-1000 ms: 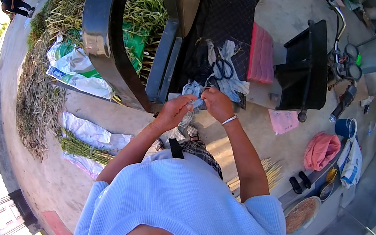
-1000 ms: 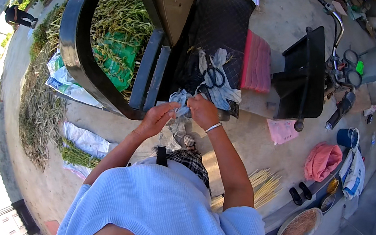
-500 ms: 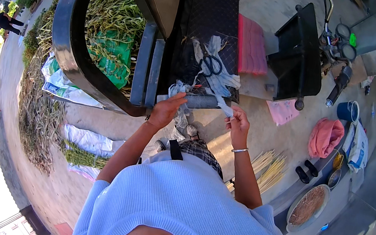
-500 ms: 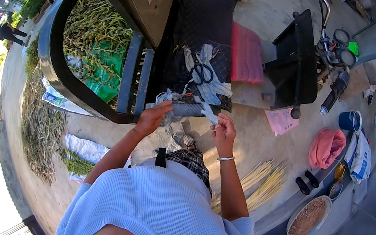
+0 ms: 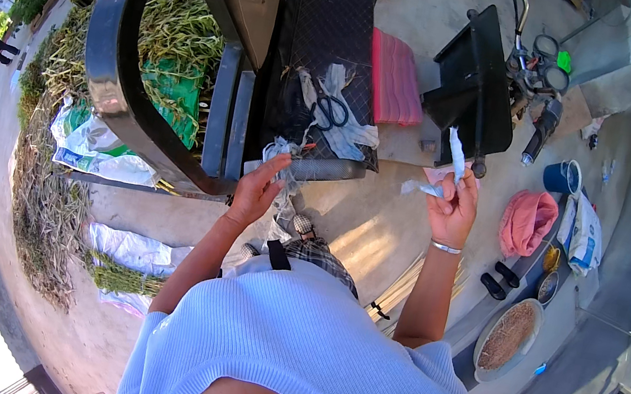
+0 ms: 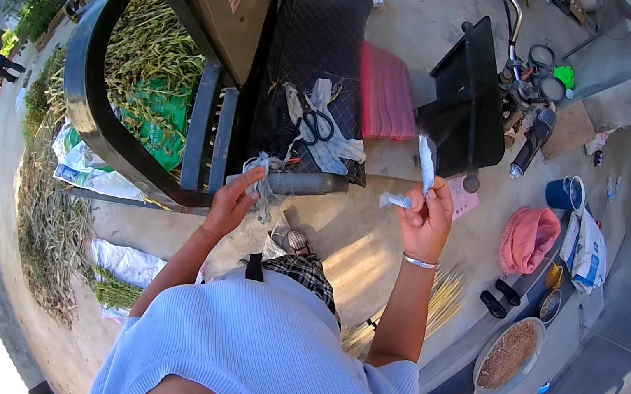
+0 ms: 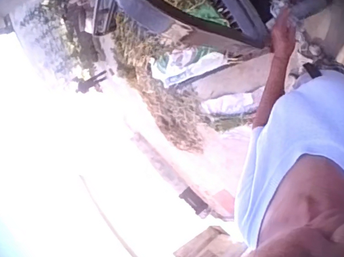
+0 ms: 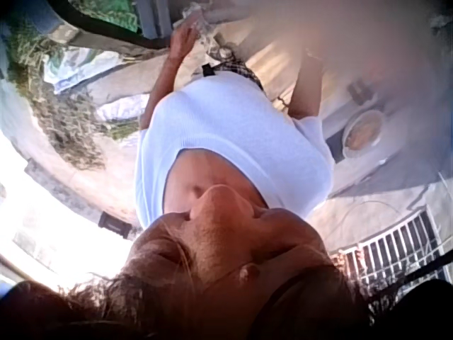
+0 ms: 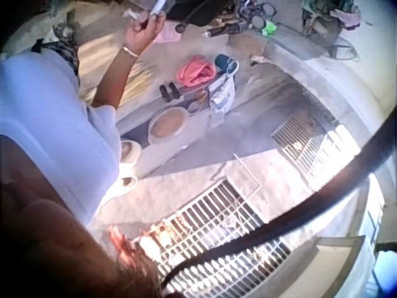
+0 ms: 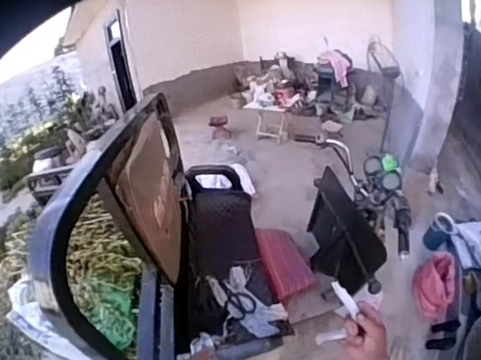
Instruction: The person bundles long green plant stalks using white plastic ties. They gather stalks from a pile on a cart, align them, and secure them with ties. The person then places the finished bundles onto a white sack on the ground.
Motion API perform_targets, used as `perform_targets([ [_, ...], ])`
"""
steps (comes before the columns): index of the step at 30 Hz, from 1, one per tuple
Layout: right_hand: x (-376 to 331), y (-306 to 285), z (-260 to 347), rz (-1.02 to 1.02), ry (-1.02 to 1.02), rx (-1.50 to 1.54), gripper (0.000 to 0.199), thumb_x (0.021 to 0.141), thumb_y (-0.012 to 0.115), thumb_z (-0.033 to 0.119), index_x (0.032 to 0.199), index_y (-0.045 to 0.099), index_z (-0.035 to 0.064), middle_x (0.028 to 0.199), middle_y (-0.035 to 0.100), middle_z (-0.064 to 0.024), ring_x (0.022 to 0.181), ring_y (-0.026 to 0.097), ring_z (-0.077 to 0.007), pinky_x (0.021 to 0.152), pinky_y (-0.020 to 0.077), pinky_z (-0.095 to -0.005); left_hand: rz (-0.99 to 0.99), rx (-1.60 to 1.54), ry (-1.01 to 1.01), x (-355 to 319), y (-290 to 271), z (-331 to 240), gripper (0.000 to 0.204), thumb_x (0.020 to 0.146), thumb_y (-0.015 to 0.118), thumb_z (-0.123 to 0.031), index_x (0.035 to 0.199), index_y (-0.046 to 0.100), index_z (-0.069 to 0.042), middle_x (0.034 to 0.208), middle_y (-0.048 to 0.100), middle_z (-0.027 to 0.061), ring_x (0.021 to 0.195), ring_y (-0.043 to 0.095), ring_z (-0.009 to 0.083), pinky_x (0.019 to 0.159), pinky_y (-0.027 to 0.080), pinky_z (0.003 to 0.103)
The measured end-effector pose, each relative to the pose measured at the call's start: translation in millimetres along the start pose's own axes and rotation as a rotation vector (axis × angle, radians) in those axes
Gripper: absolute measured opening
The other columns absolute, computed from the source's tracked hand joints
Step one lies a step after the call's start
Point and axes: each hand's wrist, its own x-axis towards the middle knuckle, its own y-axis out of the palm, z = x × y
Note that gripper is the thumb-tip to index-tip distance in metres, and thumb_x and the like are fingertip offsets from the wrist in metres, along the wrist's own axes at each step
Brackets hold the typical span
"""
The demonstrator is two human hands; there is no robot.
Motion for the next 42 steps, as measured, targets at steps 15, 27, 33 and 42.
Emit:
perform_targets([
  [15,-73,251,-218,0.848,0.544,-0.465,0.017,0.089,0.054,-0.001,0.105,0.058,-0.0019,0.081,0.064,-0.0049,0.071,0.059,-0.0077,0.064,0.0466,-0.0206,-0.563,-0.918,0.101,-182,-185,-77,0.079,0.09,0.022,-0.068,0.144,0.025,-0.01,0.126,0.05,0.0114,0.047,0.027,0.0022,0.043,0.024,0.017],
  [27,-199,359,-420,1.264,0.242,-0.724,0.01,0.086,0.058,0.005,0.096,0.059,0.0041,0.081,0.064,-0.0061,0.066,0.061,-0.0193,0.057,0.0476,-0.0288,-0.993,-1.014,0.039,-333,-230,-13,0.049,0.102,0.03,-0.038,0.136,0.039,-0.004,0.072,0.052,0.0006,0.045,0.03,0.0046,0.042,0.027,0.02],
  [33,-220,389,-456,1.472,-0.188,-0.997,0.021,0.078,0.064,0.011,0.097,0.058,0.0071,0.09,0.062,-0.0067,0.078,0.062,-0.0288,0.063,0.049,-0.0383,-1.034,-1.333,-0.14,-366,-266,26,0.04,0.101,0.036,-0.032,0.12,0.054,-0.002,0.059,0.047,-0.003,0.043,0.032,0.0033,0.038,0.025,0.02],
  [42,-194,419,-519,1.505,-0.088,-0.906,0.018,0.073,0.067,0.01,0.092,0.065,0.0074,0.094,0.061,-0.0084,0.08,0.061,-0.0272,0.066,0.0489,-0.0364,-1.156,-1.19,-0.334,-345,-323,70,0.038,0.1,0.039,-0.029,0.117,0.056,0.0,0.076,0.058,0.0019,0.045,0.037,0.0039,0.037,0.027,0.019],
])
